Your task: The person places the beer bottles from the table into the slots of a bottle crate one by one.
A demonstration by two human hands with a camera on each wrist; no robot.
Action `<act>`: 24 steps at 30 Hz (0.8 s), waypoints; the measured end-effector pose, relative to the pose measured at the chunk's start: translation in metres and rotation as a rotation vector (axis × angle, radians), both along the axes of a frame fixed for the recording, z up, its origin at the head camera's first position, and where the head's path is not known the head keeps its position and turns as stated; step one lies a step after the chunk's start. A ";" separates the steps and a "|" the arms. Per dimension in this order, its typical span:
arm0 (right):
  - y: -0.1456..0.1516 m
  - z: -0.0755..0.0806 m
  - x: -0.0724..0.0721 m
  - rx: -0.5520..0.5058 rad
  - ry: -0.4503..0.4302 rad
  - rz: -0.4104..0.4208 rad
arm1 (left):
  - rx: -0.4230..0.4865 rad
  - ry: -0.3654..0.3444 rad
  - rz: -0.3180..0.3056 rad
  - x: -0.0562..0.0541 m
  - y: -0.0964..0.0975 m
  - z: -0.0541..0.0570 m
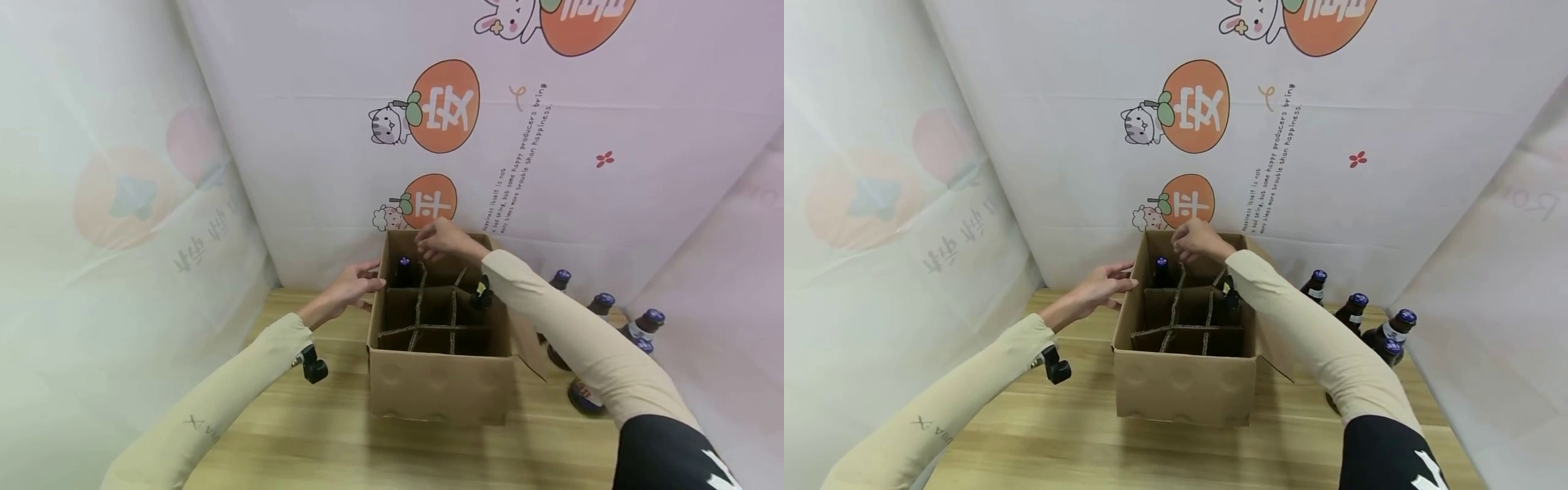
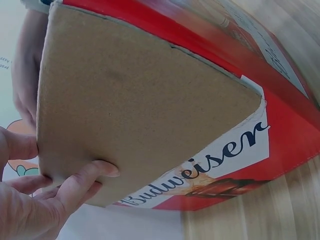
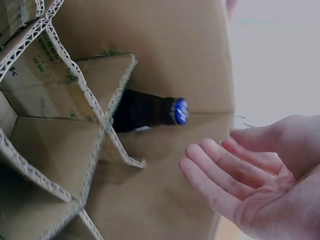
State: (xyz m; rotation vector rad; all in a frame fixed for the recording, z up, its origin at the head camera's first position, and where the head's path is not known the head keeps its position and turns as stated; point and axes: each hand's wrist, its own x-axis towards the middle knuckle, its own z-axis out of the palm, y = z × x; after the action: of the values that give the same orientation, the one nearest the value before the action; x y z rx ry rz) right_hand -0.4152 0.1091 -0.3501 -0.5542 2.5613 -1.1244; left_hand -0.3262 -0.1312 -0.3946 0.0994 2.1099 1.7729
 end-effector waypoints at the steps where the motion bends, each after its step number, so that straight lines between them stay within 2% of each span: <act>1: 0.005 0.003 0.002 -0.009 -0.001 0.016 | -0.003 0.001 -0.001 -0.001 0.001 0.000; 5: 0.023 0.013 0.012 -0.008 0.007 0.050 | -0.015 0.004 -0.002 -0.001 0.001 0.001; 12: 0.054 0.024 0.029 -0.049 0.067 -0.017 | -0.020 0.018 -0.003 -0.001 -0.002 0.004; 24: 0.121 0.021 0.057 -0.104 0.244 -0.072 | -0.026 0.021 -0.017 0.002 -0.002 0.004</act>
State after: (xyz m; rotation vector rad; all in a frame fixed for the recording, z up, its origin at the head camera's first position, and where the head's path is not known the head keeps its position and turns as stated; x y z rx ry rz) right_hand -0.3581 0.2306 -0.3295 -0.6667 2.7598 -1.2927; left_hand -0.3246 -0.1329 -0.3907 0.1292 2.1400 1.7410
